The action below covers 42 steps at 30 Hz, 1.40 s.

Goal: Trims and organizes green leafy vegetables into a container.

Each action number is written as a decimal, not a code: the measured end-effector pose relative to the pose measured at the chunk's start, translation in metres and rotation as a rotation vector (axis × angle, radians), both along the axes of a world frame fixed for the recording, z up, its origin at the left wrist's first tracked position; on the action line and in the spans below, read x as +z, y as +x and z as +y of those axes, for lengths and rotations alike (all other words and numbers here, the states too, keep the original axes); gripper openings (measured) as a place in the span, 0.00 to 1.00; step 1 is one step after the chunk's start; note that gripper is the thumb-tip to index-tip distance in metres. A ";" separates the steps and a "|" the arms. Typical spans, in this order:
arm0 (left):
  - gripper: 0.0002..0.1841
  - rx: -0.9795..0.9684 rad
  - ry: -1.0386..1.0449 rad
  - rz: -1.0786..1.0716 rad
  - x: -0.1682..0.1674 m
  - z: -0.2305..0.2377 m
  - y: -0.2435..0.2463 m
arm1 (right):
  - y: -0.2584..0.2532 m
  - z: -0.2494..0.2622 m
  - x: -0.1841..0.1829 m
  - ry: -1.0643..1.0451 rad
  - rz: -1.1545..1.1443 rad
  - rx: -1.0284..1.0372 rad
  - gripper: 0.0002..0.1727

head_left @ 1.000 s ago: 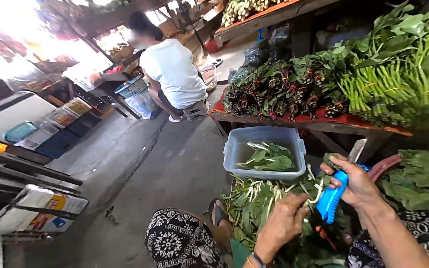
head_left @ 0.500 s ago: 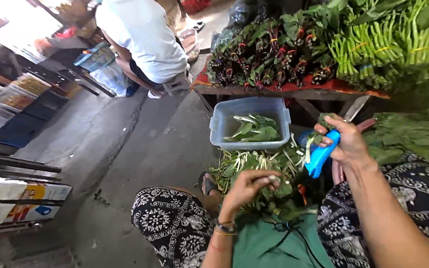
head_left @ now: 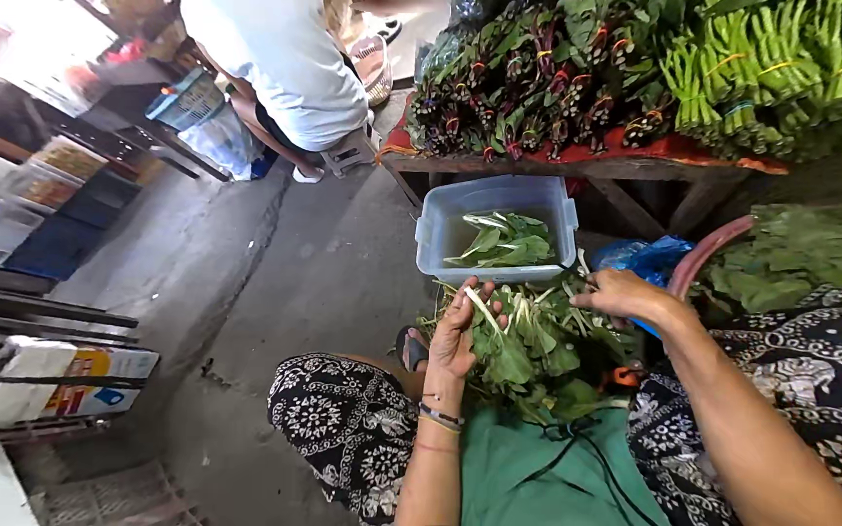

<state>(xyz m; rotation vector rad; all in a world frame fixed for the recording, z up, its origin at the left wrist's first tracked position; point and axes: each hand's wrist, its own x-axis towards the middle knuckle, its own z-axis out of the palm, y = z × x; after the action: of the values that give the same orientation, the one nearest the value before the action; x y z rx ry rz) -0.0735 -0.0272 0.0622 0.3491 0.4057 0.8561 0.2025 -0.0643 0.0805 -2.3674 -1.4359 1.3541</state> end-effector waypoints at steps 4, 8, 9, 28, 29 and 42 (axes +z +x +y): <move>0.14 0.095 -0.248 0.360 -0.010 -0.010 0.013 | -0.006 0.000 -0.002 -0.036 -0.042 0.086 0.39; 0.10 0.235 -0.690 0.626 -0.045 -0.023 0.023 | -0.007 0.000 -0.007 -0.065 -0.089 0.179 0.44; 0.09 0.241 -0.689 0.635 -0.046 -0.022 0.024 | -0.006 -0.001 -0.006 -0.058 -0.086 0.187 0.44; 0.37 -0.501 0.643 1.856 -0.146 0.052 0.100 | -0.002 -0.009 0.020 0.012 -0.128 0.071 0.36; 0.31 -0.460 0.586 1.794 -0.153 0.055 0.094 | -0.003 -0.009 0.023 0.016 -0.119 0.059 0.37; 0.18 -0.397 0.372 1.731 -0.155 0.067 0.089 | -0.016 -0.015 0.024 0.096 -0.098 0.069 0.35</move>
<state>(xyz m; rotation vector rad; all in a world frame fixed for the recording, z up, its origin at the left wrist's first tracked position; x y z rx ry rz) 0.0157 0.0397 -0.0932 1.4579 1.6976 0.0189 0.1864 -0.0796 0.1046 -2.3750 -1.5844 1.1692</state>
